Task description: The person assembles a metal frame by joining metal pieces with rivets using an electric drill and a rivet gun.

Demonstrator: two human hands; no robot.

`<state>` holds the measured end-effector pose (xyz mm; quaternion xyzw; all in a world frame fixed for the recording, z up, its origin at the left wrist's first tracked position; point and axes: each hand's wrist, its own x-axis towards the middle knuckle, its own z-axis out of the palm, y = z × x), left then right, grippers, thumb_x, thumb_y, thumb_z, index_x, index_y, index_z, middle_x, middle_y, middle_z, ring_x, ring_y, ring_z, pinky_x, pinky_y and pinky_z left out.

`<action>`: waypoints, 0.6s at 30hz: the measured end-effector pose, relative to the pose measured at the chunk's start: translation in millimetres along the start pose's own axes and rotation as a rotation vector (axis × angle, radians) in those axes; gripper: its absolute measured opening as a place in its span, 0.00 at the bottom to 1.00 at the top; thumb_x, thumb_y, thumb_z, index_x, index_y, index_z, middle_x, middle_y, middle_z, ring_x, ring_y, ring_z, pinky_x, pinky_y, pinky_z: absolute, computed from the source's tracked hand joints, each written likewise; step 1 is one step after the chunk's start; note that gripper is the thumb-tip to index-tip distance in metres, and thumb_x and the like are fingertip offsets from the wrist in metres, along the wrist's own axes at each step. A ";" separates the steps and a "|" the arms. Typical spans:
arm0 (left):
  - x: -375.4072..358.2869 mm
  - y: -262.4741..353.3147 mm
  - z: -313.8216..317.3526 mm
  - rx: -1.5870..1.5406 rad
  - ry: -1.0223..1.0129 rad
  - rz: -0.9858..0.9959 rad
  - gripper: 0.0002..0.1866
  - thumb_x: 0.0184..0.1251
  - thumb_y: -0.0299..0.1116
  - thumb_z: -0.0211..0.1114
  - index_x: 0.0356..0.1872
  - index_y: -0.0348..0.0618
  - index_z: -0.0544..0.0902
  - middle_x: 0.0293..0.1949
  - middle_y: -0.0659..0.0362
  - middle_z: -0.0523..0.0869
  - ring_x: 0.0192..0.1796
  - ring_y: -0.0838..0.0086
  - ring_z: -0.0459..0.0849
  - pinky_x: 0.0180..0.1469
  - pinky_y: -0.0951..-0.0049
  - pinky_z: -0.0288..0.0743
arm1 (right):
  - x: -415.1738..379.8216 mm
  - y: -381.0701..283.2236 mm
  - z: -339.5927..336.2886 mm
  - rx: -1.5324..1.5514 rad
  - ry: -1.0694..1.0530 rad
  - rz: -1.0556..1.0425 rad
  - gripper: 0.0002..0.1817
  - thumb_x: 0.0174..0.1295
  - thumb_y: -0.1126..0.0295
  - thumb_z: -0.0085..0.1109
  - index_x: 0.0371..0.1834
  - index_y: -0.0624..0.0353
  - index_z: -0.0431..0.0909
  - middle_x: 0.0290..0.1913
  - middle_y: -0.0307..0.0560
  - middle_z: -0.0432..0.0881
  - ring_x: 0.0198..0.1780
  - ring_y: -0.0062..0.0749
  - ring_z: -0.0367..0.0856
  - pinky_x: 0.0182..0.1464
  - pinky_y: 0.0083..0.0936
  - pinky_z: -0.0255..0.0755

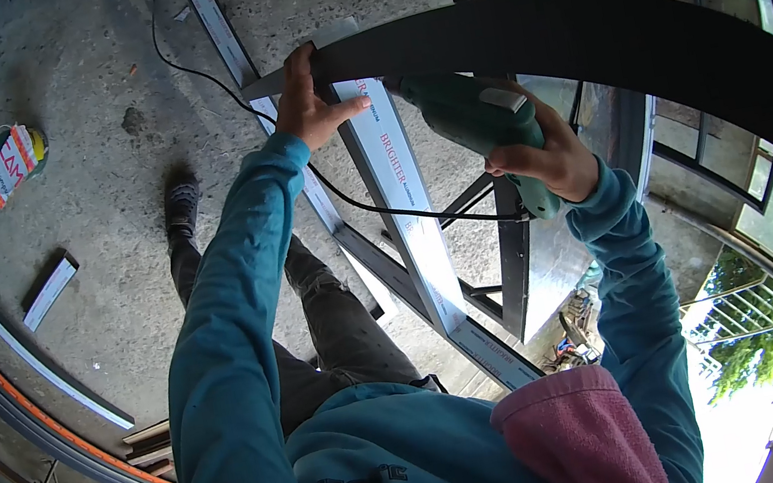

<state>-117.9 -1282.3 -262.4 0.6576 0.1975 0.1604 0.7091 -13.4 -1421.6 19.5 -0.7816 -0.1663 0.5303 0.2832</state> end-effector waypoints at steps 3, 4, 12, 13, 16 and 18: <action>-1.0 -1.0 0.7 -0.025 0.011 -0.013 0.53 0.43 0.32 0.77 0.66 0.38 0.47 0.55 0.46 0.69 0.56 0.61 0.75 0.58 0.64 0.75 | -1.4 -4.3 5.8 -0.125 -0.004 -0.219 0.39 0.45 0.64 0.65 0.63 0.64 0.62 0.52 0.55 0.74 0.52 0.39 0.73 0.57 0.29 0.65; -2.1 -1.7 0.4 -0.091 0.019 -0.032 0.54 0.41 0.35 0.79 0.65 0.35 0.49 0.56 0.45 0.66 0.57 0.59 0.73 0.57 0.63 0.76 | -2.3 -7.3 6.2 -0.129 -0.003 -0.215 0.39 0.45 0.64 0.65 0.63 0.64 0.62 0.52 0.55 0.74 0.52 0.39 0.73 0.57 0.29 0.65; -3.5 1.6 -0.6 -0.130 0.062 -0.008 0.54 0.39 0.37 0.80 0.65 0.33 0.52 0.57 0.45 0.64 0.58 0.57 0.73 0.56 0.63 0.78 | 0.7 -12.0 1.9 -0.186 0.034 -0.099 0.40 0.44 0.60 0.66 0.62 0.67 0.64 0.52 0.59 0.73 0.50 0.44 0.74 0.56 0.32 0.67; -3.9 2.7 -0.9 -0.133 0.055 -0.018 0.53 0.39 0.37 0.80 0.65 0.34 0.52 0.57 0.45 0.63 0.58 0.57 0.73 0.56 0.63 0.78 | 1.0 -12.5 1.8 -0.189 0.035 -0.097 0.40 0.44 0.60 0.66 0.62 0.67 0.64 0.52 0.59 0.73 0.50 0.44 0.74 0.56 0.32 0.67; -4.5 4.8 0.2 -0.169 0.050 -0.041 0.53 0.39 0.37 0.79 0.65 0.34 0.53 0.58 0.46 0.63 0.58 0.58 0.73 0.56 0.63 0.78 | 1.9 -12.9 1.4 -0.200 0.027 -0.086 0.41 0.44 0.63 0.68 0.62 0.68 0.63 0.50 0.52 0.73 0.49 0.34 0.73 0.53 0.28 0.67; -4.3 5.9 -0.3 -0.197 0.055 -0.053 0.53 0.39 0.37 0.79 0.65 0.35 0.53 0.58 0.46 0.63 0.58 0.58 0.73 0.56 0.63 0.78 | 3.4 -11.7 1.6 -0.238 0.040 -0.154 0.41 0.44 0.62 0.68 0.62 0.68 0.63 0.50 0.52 0.73 0.47 0.33 0.73 0.51 0.27 0.68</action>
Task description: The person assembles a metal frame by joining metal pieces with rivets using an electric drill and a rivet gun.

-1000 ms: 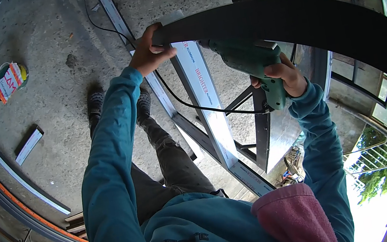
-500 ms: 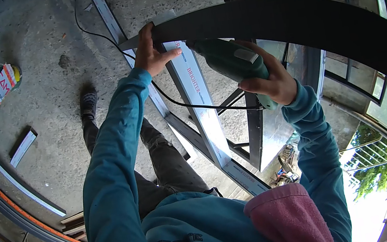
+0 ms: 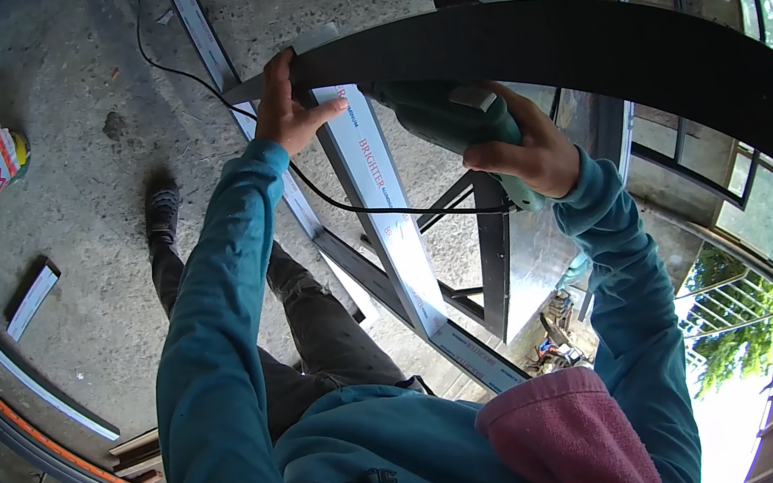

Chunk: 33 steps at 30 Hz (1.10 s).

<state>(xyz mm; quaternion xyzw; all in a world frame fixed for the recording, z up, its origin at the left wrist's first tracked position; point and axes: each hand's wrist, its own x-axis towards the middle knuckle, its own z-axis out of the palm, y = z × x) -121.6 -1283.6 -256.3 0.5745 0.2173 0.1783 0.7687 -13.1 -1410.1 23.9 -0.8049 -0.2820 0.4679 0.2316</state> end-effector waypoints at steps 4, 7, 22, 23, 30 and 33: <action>1.1 -3.7 -0.3 0.058 0.002 0.036 0.52 0.40 0.38 0.79 0.65 0.37 0.54 0.58 0.46 0.63 0.58 0.57 0.74 0.55 0.63 0.79 | 0.9 -3.7 -1.1 0.015 -0.015 0.046 0.40 0.45 0.61 0.68 0.62 0.68 0.63 0.50 0.53 0.74 0.48 0.35 0.73 0.52 0.27 0.67; 1.7 -6.1 -0.3 0.067 0.003 0.031 0.52 0.40 0.40 0.79 0.65 0.37 0.54 0.57 0.46 0.63 0.58 0.56 0.73 0.54 0.63 0.80 | 3.4 -4.9 -2.2 -0.009 -0.018 0.044 0.40 0.44 0.62 0.68 0.62 0.67 0.64 0.49 0.53 0.74 0.48 0.36 0.73 0.54 0.28 0.67; -0.4 -3.9 0.3 0.092 -0.053 0.025 0.52 0.45 0.28 0.75 0.67 0.38 0.46 0.58 0.45 0.66 0.57 0.62 0.74 0.57 0.65 0.76 | 12.0 -4.8 -6.9 -0.292 -0.038 -0.023 0.37 0.38 0.63 0.72 0.55 0.59 0.70 0.49 0.55 0.72 0.49 0.43 0.74 0.52 0.34 0.69; -0.1 -2.9 0.7 0.095 -0.042 0.009 0.52 0.45 0.28 0.75 0.67 0.39 0.46 0.58 0.45 0.66 0.57 0.62 0.73 0.57 0.65 0.76 | 12.2 -9.2 -6.8 -0.308 -0.023 -0.037 0.35 0.37 0.65 0.73 0.53 0.59 0.71 0.48 0.54 0.72 0.48 0.43 0.75 0.50 0.33 0.70; 0.5 -8.1 2.7 0.040 0.005 0.008 0.51 0.41 0.37 0.79 0.65 0.38 0.54 0.58 0.46 0.63 0.58 0.56 0.73 0.57 0.64 0.77 | 14.7 9.4 -16.5 -0.472 -0.061 -0.256 0.33 0.36 0.64 0.72 0.50 0.59 0.73 0.46 0.53 0.73 0.44 0.43 0.75 0.47 0.32 0.72; 0.6 -8.2 3.3 0.019 0.009 0.018 0.51 0.41 0.36 0.79 0.65 0.38 0.54 0.58 0.45 0.64 0.58 0.56 0.73 0.57 0.64 0.77 | 14.6 -7.7 -7.2 -0.303 -0.011 -0.090 0.33 0.36 0.64 0.72 0.50 0.59 0.73 0.46 0.53 0.73 0.44 0.43 0.76 0.45 0.31 0.73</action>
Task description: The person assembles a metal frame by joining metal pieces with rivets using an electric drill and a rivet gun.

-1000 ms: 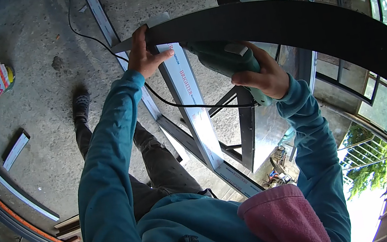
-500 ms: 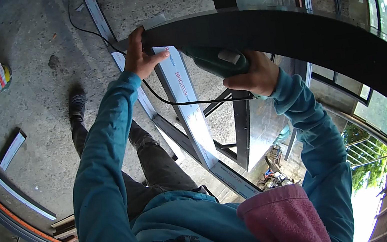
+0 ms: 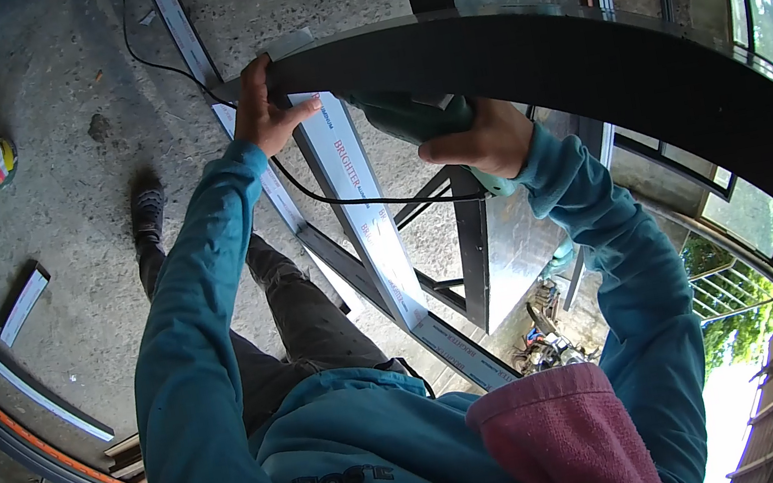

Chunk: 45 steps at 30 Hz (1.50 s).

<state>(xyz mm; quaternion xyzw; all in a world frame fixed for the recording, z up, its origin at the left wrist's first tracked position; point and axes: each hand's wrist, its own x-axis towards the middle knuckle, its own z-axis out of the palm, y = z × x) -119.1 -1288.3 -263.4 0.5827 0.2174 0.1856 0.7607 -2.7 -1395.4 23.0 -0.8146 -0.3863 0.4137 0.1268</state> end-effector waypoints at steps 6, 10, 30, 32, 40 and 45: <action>0.1 5.6 -1.8 0.008 -0.061 -0.016 0.50 0.47 0.29 0.75 0.67 0.40 0.48 0.58 0.45 0.65 0.58 0.62 0.72 0.60 0.65 0.73 | 0.5 -1.8 3.2 0.071 0.015 0.076 0.33 0.36 0.64 0.72 0.49 0.59 0.72 0.44 0.53 0.73 0.43 0.42 0.76 0.45 0.32 0.73; -1.8 10.6 -0.8 -0.104 -0.055 -0.053 0.49 0.47 0.28 0.75 0.67 0.40 0.49 0.58 0.45 0.66 0.58 0.62 0.72 0.59 0.65 0.73 | 1.7 1.5 2.4 -0.004 0.010 0.012 0.33 0.36 0.63 0.71 0.49 0.60 0.71 0.44 0.53 0.73 0.44 0.42 0.76 0.46 0.33 0.73; -1.0 6.5 -0.9 -0.041 -0.043 -0.027 0.51 0.46 0.32 0.76 0.67 0.39 0.49 0.58 0.44 0.65 0.60 0.60 0.70 0.62 0.63 0.71 | 0.8 -1.9 5.0 -0.005 -0.013 0.005 0.35 0.35 0.64 0.70 0.52 0.62 0.72 0.44 0.53 0.75 0.42 0.41 0.76 0.48 0.32 0.71; -0.6 4.1 -0.8 -0.016 -0.017 -0.002 0.50 0.45 0.33 0.77 0.66 0.39 0.51 0.57 0.45 0.65 0.59 0.59 0.71 0.59 0.63 0.74 | 1.9 -3.7 5.5 0.003 -0.022 0.078 0.35 0.35 0.65 0.70 0.52 0.62 0.72 0.44 0.53 0.75 0.43 0.41 0.76 0.48 0.32 0.71; 0.7 5.1 -0.8 -0.040 -0.011 -0.001 0.49 0.43 0.33 0.77 0.65 0.37 0.53 0.57 0.46 0.65 0.58 0.58 0.73 0.57 0.62 0.77 | 2.0 -1.3 6.1 0.010 -0.010 0.013 0.35 0.35 0.67 0.69 0.53 0.62 0.71 0.45 0.53 0.75 0.44 0.41 0.76 0.48 0.32 0.72; -1.8 11.0 -0.7 -0.107 -0.041 -0.015 0.48 0.47 0.31 0.75 0.66 0.40 0.52 0.57 0.47 0.66 0.58 0.63 0.71 0.60 0.64 0.73 | 2.3 -0.9 4.2 0.018 -0.022 0.002 0.35 0.35 0.68 0.70 0.53 0.62 0.70 0.45 0.53 0.74 0.45 0.42 0.76 0.49 0.32 0.72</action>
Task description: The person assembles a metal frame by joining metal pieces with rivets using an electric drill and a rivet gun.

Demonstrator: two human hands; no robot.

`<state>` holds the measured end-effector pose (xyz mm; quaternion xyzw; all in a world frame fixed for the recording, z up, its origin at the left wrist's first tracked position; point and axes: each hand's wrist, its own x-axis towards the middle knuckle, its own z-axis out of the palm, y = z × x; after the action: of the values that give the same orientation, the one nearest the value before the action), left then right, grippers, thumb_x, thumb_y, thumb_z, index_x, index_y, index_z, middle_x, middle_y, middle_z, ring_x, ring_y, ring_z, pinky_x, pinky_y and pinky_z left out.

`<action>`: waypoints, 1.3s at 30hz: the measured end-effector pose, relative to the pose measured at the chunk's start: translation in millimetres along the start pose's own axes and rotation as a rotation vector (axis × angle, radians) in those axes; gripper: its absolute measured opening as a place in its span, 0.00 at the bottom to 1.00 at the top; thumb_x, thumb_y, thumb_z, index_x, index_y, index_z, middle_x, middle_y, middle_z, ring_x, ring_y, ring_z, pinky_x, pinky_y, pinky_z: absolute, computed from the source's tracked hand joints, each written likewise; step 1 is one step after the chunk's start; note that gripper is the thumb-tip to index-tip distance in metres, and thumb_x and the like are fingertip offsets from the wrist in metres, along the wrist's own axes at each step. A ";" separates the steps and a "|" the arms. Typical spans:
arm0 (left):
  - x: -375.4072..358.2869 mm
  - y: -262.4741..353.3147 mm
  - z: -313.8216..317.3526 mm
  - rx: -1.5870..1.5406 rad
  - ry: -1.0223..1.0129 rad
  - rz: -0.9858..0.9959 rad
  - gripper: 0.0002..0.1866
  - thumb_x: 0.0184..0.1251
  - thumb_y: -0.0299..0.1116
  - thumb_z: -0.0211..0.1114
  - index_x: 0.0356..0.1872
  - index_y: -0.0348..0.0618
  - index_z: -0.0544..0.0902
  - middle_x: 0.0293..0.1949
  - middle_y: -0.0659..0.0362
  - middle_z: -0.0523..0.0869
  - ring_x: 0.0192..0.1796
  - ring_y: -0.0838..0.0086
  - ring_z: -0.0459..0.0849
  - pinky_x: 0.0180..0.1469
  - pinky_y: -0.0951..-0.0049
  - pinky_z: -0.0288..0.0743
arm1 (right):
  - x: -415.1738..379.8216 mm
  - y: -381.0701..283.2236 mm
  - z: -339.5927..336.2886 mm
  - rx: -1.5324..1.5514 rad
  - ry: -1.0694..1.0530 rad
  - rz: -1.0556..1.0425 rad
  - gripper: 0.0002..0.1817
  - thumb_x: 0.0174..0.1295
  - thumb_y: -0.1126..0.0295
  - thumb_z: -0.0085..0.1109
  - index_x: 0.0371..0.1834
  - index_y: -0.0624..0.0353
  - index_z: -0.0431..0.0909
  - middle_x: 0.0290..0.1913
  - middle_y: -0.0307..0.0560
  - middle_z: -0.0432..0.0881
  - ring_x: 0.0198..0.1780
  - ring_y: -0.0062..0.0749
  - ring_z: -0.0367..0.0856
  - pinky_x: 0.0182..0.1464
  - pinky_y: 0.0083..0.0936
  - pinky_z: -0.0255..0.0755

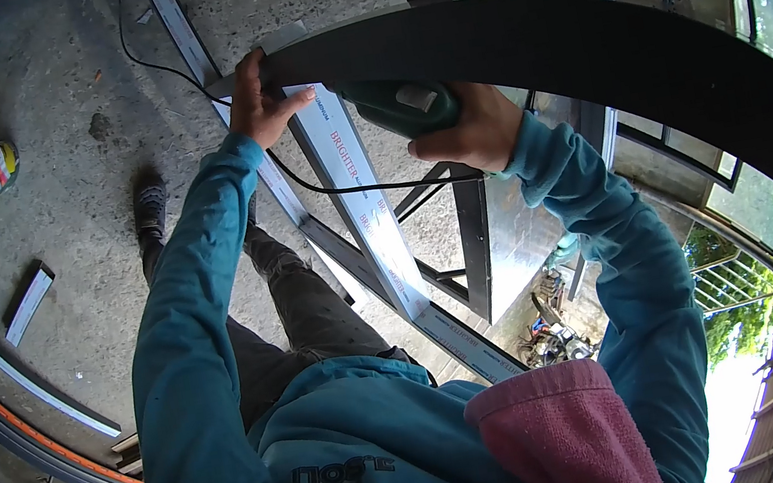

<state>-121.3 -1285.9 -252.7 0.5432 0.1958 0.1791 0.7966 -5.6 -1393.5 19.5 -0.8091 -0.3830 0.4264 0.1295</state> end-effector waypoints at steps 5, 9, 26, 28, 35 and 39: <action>0.2 2.9 1.3 0.038 0.021 0.023 0.47 0.45 0.31 0.76 0.64 0.40 0.53 0.54 0.45 0.69 0.56 0.59 0.76 0.56 0.62 0.78 | -1.4 -4.7 1.5 0.016 -0.007 0.078 0.36 0.34 0.66 0.70 0.52 0.62 0.71 0.45 0.55 0.74 0.44 0.43 0.76 0.48 0.33 0.73; 2.7 1.5 1.0 0.013 0.016 0.004 0.48 0.44 0.32 0.76 0.64 0.40 0.53 0.56 0.46 0.67 0.57 0.59 0.75 0.56 0.63 0.77 | 0.6 -1.8 2.1 -0.031 -0.019 0.047 0.35 0.35 0.66 0.69 0.52 0.63 0.70 0.45 0.55 0.74 0.43 0.42 0.77 0.47 0.32 0.73; 4.2 -8.4 -2.4 0.216 0.088 0.010 0.50 0.39 0.41 0.79 0.63 0.34 0.58 0.57 0.46 0.65 0.59 0.57 0.71 0.57 0.64 0.74 | -57.1 18.2 21.3 0.483 0.161 0.116 0.39 0.40 0.68 0.67 0.61 0.66 0.66 0.48 0.52 0.78 0.49 0.34 0.77 0.54 0.26 0.69; 3.8 1.8 -6.1 0.263 0.055 0.023 0.52 0.40 0.44 0.79 0.64 0.32 0.57 0.59 0.44 0.64 0.59 0.55 0.72 0.54 0.64 0.76 | -88.2 -2.8 15.2 0.614 0.099 0.190 0.41 0.41 0.71 0.66 0.64 0.66 0.62 0.52 0.49 0.77 0.51 0.31 0.75 0.56 0.23 0.66; 16.2 50.6 -106.2 -0.053 -0.090 -0.192 0.49 0.51 0.30 0.73 0.70 0.40 0.48 0.68 0.48 0.54 0.63 0.64 0.68 0.53 0.68 0.78 | -82.1 -107.4 54.0 1.235 0.002 0.083 0.49 0.36 0.70 0.65 0.68 0.65 0.55 0.63 0.50 0.67 0.63 0.35 0.65 0.66 0.29 0.54; 2.9 79.9 -268.6 0.479 -0.008 -0.307 0.34 0.54 0.33 0.71 0.61 0.37 0.66 0.60 0.50 0.69 0.57 0.65 0.73 0.51 0.69 0.74 | 21.4 -191.2 46.2 1.595 0.070 -0.268 0.52 0.38 0.69 0.65 0.72 0.60 0.50 0.65 0.51 0.64 0.64 0.35 0.64 0.66 0.27 0.53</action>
<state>-260.7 -1043.2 -267.8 0.6806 0.3091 0.0029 0.6642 -132.2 -1254.6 81.5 -0.4331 -0.0530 0.5264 0.7298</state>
